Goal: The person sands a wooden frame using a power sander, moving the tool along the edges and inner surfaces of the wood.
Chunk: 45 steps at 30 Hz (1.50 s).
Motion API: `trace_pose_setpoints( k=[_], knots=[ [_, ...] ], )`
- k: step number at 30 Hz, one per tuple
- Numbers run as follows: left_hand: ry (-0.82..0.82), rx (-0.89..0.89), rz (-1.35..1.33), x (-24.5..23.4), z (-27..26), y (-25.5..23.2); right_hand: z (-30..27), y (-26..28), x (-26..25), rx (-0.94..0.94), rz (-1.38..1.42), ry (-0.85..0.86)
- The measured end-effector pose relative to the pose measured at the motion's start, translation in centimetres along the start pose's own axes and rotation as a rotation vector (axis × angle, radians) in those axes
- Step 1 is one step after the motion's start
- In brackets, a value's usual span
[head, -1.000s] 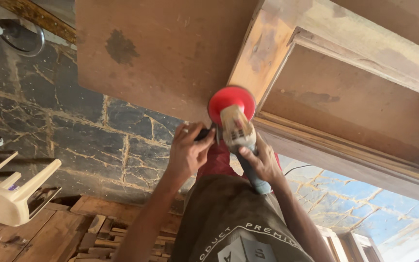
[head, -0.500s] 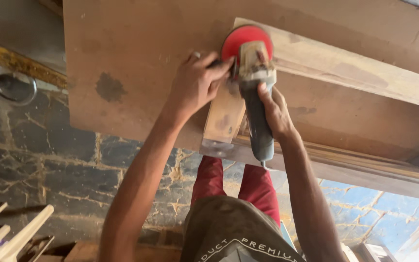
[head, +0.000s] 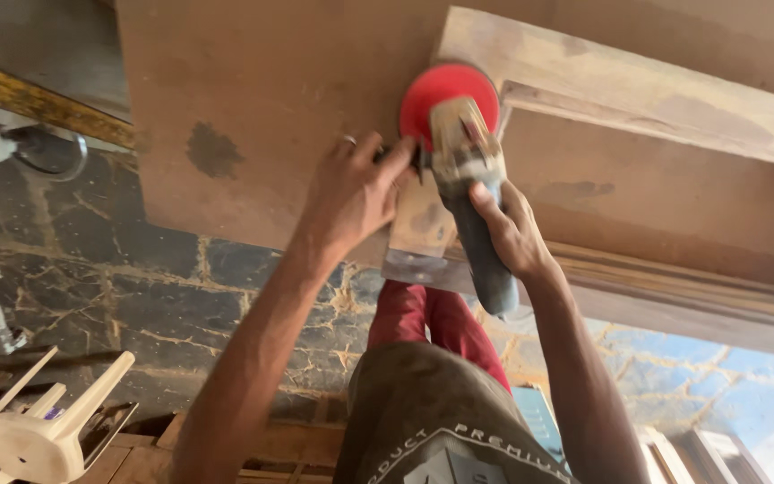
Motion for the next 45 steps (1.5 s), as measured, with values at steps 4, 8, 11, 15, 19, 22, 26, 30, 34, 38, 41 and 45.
trace_pose_setpoints(
  k=[4, 8, 11, 15, 19, 22, 26, 30, 34, 38, 41, 45],
  knots=[
    [0.028, -0.014, 0.023, 1.1, -1.4, -0.7, -1.6, -1.0, 0.3, 0.024, -0.025, 0.024],
    [0.038, -0.03, -0.016, 1.5, -3.3, -0.9, -2.3, -2.3, 0.6, 0.081, -0.134, -0.008],
    [0.047, -0.061, -0.012, 1.7, -5.1, -0.6, -2.8, -3.0, 2.0, 0.051, -0.128, 0.045],
    [0.002, -0.034, -0.008, 2.1, -6.3, -1.0, -3.5, -3.8, 2.7, -0.011, -0.137, 0.029],
    [0.04, -0.038, -0.031, 3.7, -7.2, -2.0, -5.2, -6.0, 2.4, 0.098, -0.138, 0.01],
    [0.046, -0.049, -0.039, 4.3, -8.6, -2.9, -6.4, -6.0, 2.8, 0.046, -0.172, 0.015],
    [-0.006, -0.032, -0.044, 4.5, -10.9, -3.2, -7.5, -6.5, 4.4, 0.028, -0.181, 0.037],
    [0.004, -0.047, -0.047, 5.6, -13.1, -3.8, -8.7, -7.5, 5.3, 0.015, -0.191, 0.06],
    [0.016, -0.085, -0.1, 7.4, -16.2, -4.5, -10.7, -9.7, 6.5, 0.025, -0.201, 0.104],
    [0.053, -0.146, -0.129, 9.2, -20.0, -5.9, -13.3, -11.9, 7.6, 0.027, -0.257, 0.125],
    [-0.063, -0.15, -0.155, 9.8, -21.2, -7.9, -14.7, -13.3, 6.6, 0.089, -0.292, 0.128],
    [-0.31, -0.136, -0.171, 9.9, -19.9, -9.5, -14.1, -12.6, 3.9, 0.065, -0.318, 0.129]
  ],
)
Point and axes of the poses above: each hand's wrist, its own z-axis towards the middle knuckle, its own x-axis out of the palm, y = z × x, the point moved 7 cm from there along z, towards the middle knuckle, and after that the axes turned 9 degrees about y, right-handed, at the moved point
